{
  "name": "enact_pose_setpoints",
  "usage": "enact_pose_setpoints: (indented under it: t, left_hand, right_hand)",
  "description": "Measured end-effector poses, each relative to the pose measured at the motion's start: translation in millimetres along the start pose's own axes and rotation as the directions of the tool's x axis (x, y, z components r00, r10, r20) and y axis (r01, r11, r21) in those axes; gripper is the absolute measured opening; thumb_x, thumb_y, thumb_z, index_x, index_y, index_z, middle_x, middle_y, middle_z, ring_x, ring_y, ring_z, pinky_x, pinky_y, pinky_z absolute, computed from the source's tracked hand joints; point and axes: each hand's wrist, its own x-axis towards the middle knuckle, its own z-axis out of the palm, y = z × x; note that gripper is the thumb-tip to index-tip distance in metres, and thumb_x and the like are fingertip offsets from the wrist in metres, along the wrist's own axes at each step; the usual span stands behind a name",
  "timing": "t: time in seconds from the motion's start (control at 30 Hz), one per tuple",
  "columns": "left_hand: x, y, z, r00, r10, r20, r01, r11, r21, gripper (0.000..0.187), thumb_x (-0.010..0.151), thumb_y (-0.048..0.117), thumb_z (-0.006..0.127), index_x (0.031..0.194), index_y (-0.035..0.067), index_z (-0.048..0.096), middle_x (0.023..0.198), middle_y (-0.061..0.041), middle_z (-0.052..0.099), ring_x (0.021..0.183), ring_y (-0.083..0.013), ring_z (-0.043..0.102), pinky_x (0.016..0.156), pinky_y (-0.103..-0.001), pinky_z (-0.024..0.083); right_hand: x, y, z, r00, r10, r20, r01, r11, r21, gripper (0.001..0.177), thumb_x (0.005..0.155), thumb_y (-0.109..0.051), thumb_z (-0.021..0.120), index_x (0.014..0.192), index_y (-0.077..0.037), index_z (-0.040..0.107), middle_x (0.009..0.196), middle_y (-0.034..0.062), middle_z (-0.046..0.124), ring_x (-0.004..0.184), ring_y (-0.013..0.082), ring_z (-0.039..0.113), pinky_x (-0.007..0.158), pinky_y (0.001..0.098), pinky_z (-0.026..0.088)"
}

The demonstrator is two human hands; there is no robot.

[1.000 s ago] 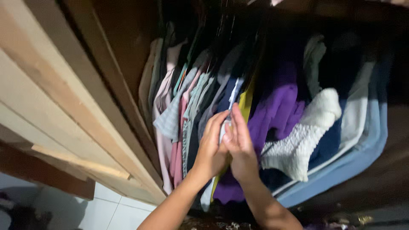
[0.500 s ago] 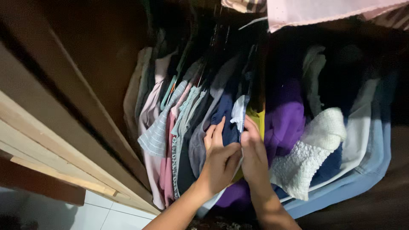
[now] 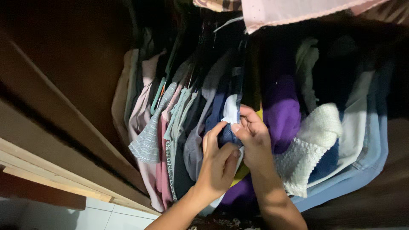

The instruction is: The person removes several garments on hangers from a wardrobe, takes them off the hangers, folds them, and places them into an open suitcase.

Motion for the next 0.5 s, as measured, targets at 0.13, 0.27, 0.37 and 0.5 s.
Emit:
enact_pose_setpoints:
  t: [0.13, 0.27, 0.37, 0.5]
  left_hand:
    - [4, 2, 0, 0.999, -0.039, 0.009, 0.04, 0.988, -0.15, 0.013, 0.098, 0.001, 0.057, 0.11, -0.004, 0.059, 0.153, -0.034, 0.037, 0.132, -0.0456, 0.051, 0.111, -0.047, 0.041]
    - [10, -1, 0, 0.995, -0.092, 0.038, 0.099, 0.961, -0.26, 0.018, 0.099, -0.001, 0.053, 0.116, -0.005, 0.056, 0.155, -0.035, 0.038, 0.13, -0.0455, 0.056, 0.11, -0.045, 0.044]
    - [10, -2, 3, 1.0, -0.013, -0.025, 0.007, 0.972, -0.234, 0.018, 0.099, -0.005, 0.053, 0.117, -0.005, 0.056, 0.154, -0.036, 0.039, 0.144, -0.0494, 0.049, 0.119, -0.047, 0.04]
    - [9, 3, 1, 0.999, 0.024, -0.04, -0.035, 0.955, -0.294, 0.02, 0.098, -0.007, 0.05, 0.118, -0.006, 0.055, 0.155, -0.036, 0.038, 0.148, -0.049, 0.046, 0.122, -0.046, 0.038]
  right_hand:
    - [6, -3, 2, 0.992, -0.124, -0.009, 0.124, 0.992, 0.026, 0.045, 0.091, -0.001, 0.059, 0.134, 0.008, 0.051, 0.135, 0.0127, 0.058, 0.123, 0.0167, 0.058, 0.108, 0.0304, 0.045]
    - [12, -4, 9, 0.973, -0.227, 0.035, 0.224, 0.973, 0.056, 0.043, 0.093, 0.001, 0.061, 0.134, 0.008, 0.052, 0.138, 0.0128, 0.053, 0.122, 0.018, 0.057, 0.109, 0.0334, 0.046]
    - [11, -10, 12, 0.964, -0.259, 0.053, 0.26, 0.966, -0.009, 0.041, 0.094, -0.001, 0.062, 0.132, 0.008, 0.052, 0.14, 0.0119, 0.051, 0.124, 0.0183, 0.057, 0.111, 0.0338, 0.046]
    - [9, -26, 15, 0.946, -0.3, 0.125, 0.307, 0.951, -0.037, 0.04, 0.095, -0.003, 0.063, 0.133, 0.007, 0.052, 0.143, 0.0087, 0.047, 0.125, 0.0172, 0.057, 0.11, 0.0329, 0.047]
